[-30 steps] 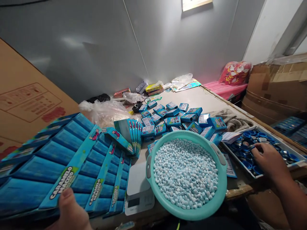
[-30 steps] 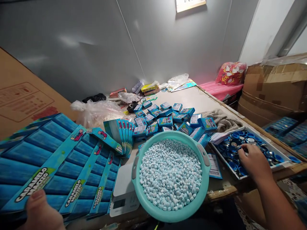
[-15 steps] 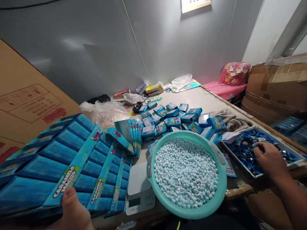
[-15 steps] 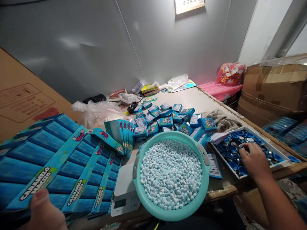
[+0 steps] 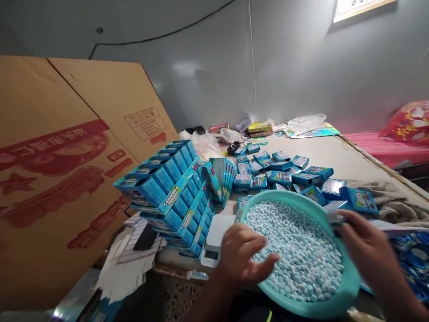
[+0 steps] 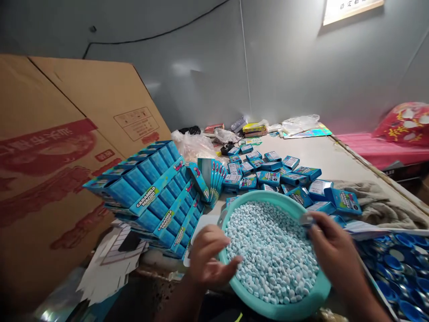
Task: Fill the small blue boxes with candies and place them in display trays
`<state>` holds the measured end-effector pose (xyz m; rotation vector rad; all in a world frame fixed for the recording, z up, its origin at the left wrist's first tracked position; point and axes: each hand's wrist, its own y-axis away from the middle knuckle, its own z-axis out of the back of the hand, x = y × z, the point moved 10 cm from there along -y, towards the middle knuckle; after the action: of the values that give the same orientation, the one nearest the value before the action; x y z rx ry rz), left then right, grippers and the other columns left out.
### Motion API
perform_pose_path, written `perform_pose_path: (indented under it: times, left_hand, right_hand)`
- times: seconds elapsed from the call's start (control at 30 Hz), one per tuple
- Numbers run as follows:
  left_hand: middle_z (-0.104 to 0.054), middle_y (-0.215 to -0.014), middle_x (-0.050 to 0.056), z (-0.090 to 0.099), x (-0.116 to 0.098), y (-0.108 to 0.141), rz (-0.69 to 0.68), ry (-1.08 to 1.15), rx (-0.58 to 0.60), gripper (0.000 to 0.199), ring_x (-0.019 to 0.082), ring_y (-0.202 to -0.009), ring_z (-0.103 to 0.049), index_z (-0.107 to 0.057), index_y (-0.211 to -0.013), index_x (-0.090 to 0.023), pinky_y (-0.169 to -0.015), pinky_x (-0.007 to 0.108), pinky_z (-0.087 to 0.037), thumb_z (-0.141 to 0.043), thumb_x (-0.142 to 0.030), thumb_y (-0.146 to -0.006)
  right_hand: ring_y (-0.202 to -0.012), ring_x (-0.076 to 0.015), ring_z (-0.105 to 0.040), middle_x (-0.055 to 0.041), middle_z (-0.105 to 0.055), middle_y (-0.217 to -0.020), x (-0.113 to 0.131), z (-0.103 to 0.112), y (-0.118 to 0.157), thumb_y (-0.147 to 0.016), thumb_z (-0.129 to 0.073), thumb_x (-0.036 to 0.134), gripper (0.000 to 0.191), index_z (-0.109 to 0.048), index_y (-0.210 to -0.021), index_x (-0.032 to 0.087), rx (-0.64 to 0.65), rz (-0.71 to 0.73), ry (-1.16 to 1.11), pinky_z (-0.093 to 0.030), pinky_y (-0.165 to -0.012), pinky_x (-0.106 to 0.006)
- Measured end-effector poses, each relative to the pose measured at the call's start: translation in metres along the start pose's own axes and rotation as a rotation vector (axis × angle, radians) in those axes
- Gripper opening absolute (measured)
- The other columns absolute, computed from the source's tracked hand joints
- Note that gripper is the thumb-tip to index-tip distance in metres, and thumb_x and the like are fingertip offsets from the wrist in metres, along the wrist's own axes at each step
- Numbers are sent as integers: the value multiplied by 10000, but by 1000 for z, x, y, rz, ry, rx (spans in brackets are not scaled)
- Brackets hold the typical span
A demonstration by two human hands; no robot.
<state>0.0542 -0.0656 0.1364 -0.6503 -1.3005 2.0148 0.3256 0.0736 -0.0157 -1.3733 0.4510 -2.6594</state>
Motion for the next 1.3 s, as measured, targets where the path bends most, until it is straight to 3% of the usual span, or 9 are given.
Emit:
perform_pose_path:
  times: [0.13, 0.37, 0.5, 0.63, 0.8, 0.9, 1.0, 1.17, 1.3]
  left_hand:
    - [-680, -974, 46, -74, -10, 14, 3, 91, 340, 381, 173, -863, -684, -615, -1252, -212, -754, 316, -627, -642, -474, -976]
    - [-636, -1143, 66, -76, 30, 51, 351, 306, 381, 139, 150, -869, -713, -682, -1096, -270, -769, 281, -662, -634, -251, -968]
    - [-714, -983, 34, -71, 42, 47, 385, 236, 339, 164, 181, -919, -725, -645, -1077, -279, -818, 329, -661, -595, -182, -955]
    - [-738, -1055, 59, -43, 45, 11, 262, 9, 515, 416, 173, -929, -727, -573, -1352, -256, -819, 289, -638, -528, -114, -963]
    - [-730, -1060, 49, 65, 60, -114, 125, -411, 477, 414, 148, -930, -701, -675, -1311, -266, -866, 256, -583, -518, -120, -957]
    - [-748, -978, 17, 97, 110, -184, 299, -472, 535, 356, 159, -880, -694, -736, -1220, -261, -843, 275, -560, -616, -209, -890]
    - [-763, -909, 33, 95, 191, -212, 513, -632, 706, 322, 187, -831, -689, -784, -1086, -212, -796, 301, -539, -661, -267, -794]
    - [-761, -836, 44, 71, 302, -184, 713, -600, 977, 318, 198, -783, -680, -787, -900, -183, -724, 279, -507, -684, -355, -653]
    - [-767, -880, 66, 76, 335, -156, 915, -353, 917, 445, 225, -826, -683, -768, -884, -185, -755, 304, -530, -748, -479, -550]
  right_hand:
    - [-754, -272, -650, -77, -694, -840, 88, -69, 13, -848, -487, 425, 214, -644, -892, 287, 204, 97, -302, -551, -653, -380]
    - [-690, -208, -601, -47, -617, -749, 99, -96, 27, -946, -502, 407, 282, -631, -784, 215, 321, 186, -383, -494, -619, -311]
    - [-675, -194, -582, -43, -596, -755, 107, -102, 33, -973, -534, 360, 270, -634, -769, 215, 350, 274, -400, -484, -613, -299]
    - [-674, -176, -588, -42, -599, -786, 107, -105, 38, -1007, -519, 329, 271, -650, -797, 219, 393, 329, -391, -495, -622, -282]
    - [-665, -164, -601, -38, -604, -794, 99, -107, 37, -1025, -535, 357, 269, -672, -833, 227, 436, 377, -348, -509, -613, -264]
    - [-646, -159, -616, -40, -613, -799, 102, -111, 39, -1027, -521, 349, 277, -688, -841, 231, 464, 402, -356, -511, -590, -259]
    - [-615, -153, -613, -38, -610, -789, 107, -111, 41, -1020, -524, 351, 276, -693, -837, 233, 458, 418, -363, -501, -557, -255]
    - [-629, -149, -616, -35, -608, -797, 111, -103, 43, -1030, -519, 321, 256, -693, -862, 235, 434, 453, -368, -507, -570, -245]
    - [-634, -141, -597, -25, -595, -790, 113, -95, 39, -1036, -526, 297, 220, -680, -890, 237, 363, 489, -382, -503, -577, -229]
